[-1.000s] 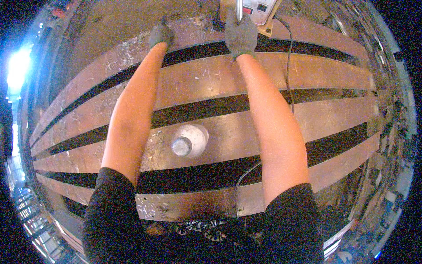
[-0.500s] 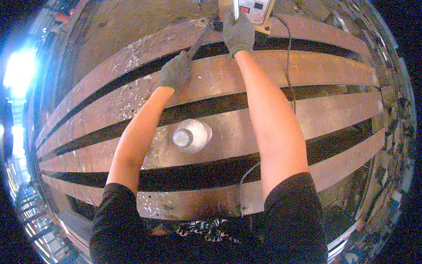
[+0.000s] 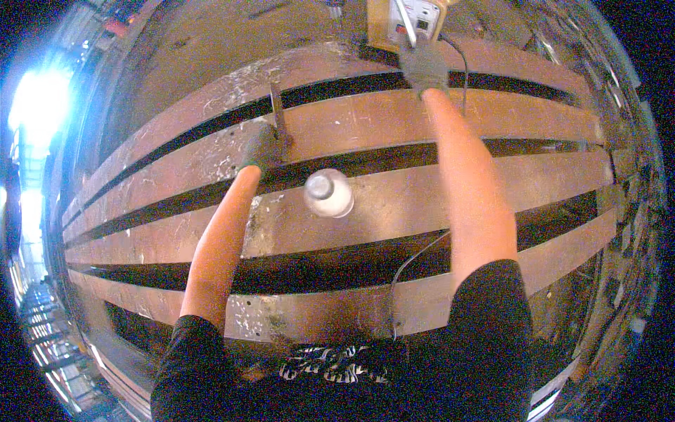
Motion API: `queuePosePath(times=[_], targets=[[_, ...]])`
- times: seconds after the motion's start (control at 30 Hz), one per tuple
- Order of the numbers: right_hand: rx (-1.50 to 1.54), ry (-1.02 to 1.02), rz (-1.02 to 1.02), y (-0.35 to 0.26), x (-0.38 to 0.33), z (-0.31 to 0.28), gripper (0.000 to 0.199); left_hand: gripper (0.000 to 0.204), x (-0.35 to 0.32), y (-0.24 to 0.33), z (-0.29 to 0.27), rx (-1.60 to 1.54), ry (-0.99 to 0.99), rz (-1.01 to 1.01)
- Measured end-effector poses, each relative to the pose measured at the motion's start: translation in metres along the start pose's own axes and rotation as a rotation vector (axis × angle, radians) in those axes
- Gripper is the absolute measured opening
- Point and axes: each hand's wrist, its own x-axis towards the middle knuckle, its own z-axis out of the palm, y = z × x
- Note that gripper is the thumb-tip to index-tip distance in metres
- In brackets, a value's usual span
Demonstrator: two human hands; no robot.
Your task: The person uses a handheld drill press to drill holes into long metal beams. They repeatedly position the drill, apply a liquid from a bottle, and operate the machine to create holes along the beams.
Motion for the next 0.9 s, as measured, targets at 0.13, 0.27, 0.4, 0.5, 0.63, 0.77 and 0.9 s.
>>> queuePosePath(times=[0.13, 0.27, 0.4, 0.5, 0.63, 0.77, 0.9], targets=[[-0.132, -0.028, -0.058, 0.025, 0.002, -0.045, 0.056, 0.054, -0.027, -0.008, 0.011, 0.087, 0.052, 0.004], [-0.161, -0.033, -0.03, 0.027, -0.014, -0.066, 0.061, 0.062, -0.054, -0.001, 0.004, 0.1, 0.213, -0.009], [-0.165, 0.002, 0.009, 0.028, -0.017, -0.066, 0.058, 0.057, -0.071, 0.001, -0.016, -0.001, 0.351, 0.058], [-0.113, 0.039, 0.025, 0.028, -0.021, -0.065, 0.052, 0.056, -0.081, 0.019, -0.054, -0.002, 0.493, 0.095], [-0.124, -0.047, -0.052, 0.028, -0.02, -0.075, 0.047, 0.053, -0.076, 0.052, -0.1, -0.027, 0.742, 0.193], [-0.103, -0.158, -0.148, 0.048, 0.001, -0.096, 0.046, 0.055, -0.048, 0.091, -0.158, 0.014, 0.943, 0.307], [-0.291, -0.204, -0.325, 0.101, 0.068, -0.123, 0.052, 0.051, -0.019, 0.156, -0.239, 0.617, 1.211, 0.614]])
